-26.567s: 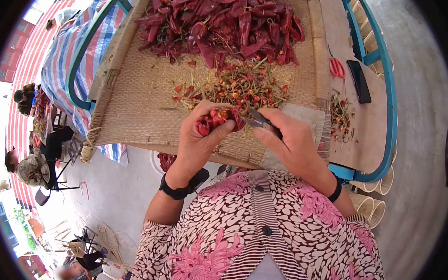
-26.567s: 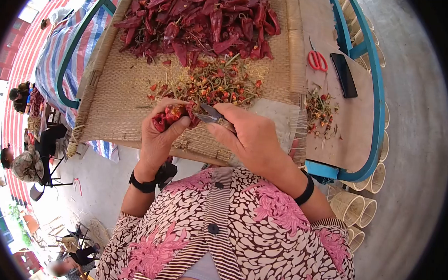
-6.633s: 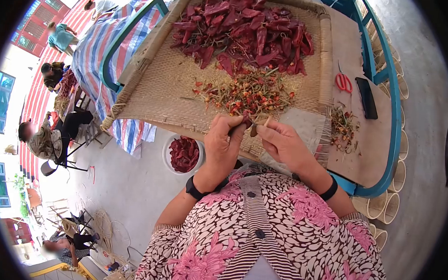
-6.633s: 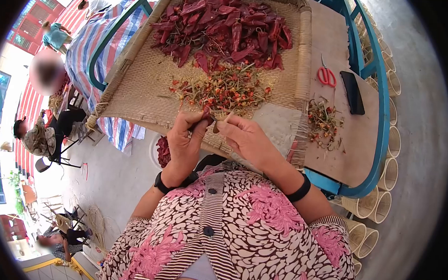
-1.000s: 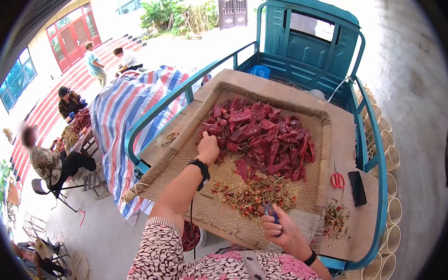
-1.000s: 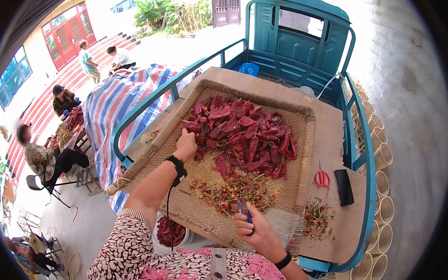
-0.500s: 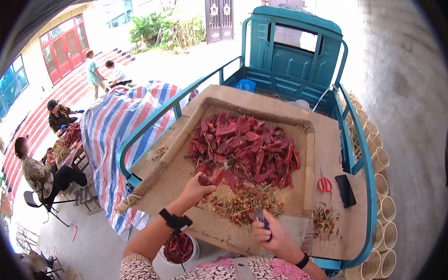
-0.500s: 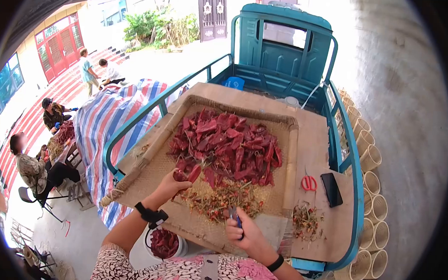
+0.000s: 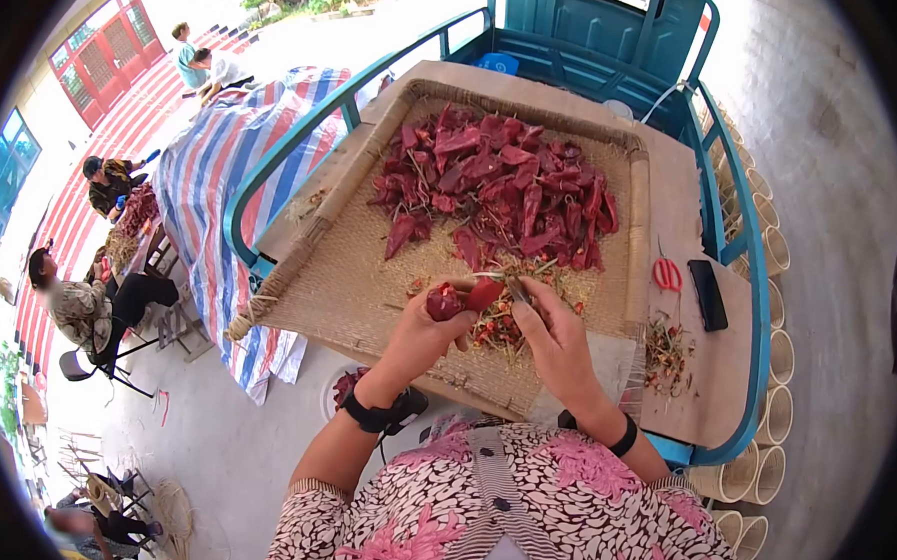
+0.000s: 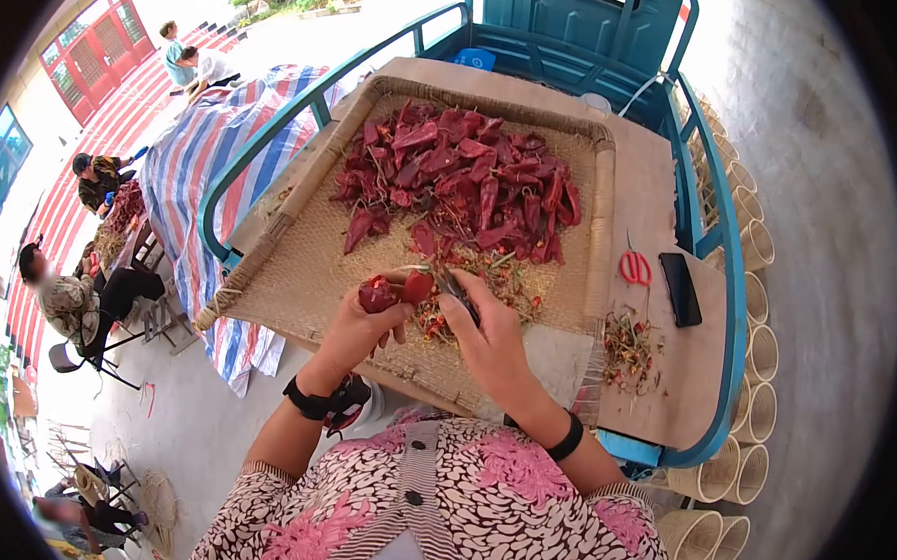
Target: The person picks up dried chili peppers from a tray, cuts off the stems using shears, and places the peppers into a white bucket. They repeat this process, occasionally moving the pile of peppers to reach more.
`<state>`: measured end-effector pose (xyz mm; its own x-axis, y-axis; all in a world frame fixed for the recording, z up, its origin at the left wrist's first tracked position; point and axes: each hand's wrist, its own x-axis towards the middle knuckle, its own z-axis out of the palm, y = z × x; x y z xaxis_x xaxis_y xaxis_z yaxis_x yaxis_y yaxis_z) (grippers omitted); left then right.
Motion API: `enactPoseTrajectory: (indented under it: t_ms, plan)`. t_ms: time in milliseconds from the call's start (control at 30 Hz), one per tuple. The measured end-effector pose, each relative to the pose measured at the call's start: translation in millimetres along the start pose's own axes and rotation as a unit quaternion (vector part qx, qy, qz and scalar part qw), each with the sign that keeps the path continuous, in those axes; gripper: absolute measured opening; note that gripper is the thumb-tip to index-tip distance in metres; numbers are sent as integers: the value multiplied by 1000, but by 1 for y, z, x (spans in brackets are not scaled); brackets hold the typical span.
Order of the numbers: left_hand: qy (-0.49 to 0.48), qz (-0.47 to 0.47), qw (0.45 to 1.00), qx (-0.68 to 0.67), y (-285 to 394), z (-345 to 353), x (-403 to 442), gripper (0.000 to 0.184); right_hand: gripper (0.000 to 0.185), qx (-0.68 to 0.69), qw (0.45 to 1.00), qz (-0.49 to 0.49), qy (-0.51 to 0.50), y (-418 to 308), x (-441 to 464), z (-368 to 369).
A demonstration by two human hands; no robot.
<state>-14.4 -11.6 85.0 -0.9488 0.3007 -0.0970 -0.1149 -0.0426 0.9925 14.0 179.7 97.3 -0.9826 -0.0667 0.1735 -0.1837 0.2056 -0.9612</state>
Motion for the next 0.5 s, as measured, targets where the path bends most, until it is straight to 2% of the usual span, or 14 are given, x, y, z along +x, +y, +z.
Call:
enactPoseTrajectory:
  t_ms: [133,500]
  plan:
    - [-12,-1,1000,7,-5,10,-2,33,39,-49,998,-47,-9,10,-2,0]
    - [21,41,999,-14,-25,18,2,28,45,-140,989,-20,-38,18,-10,-6]
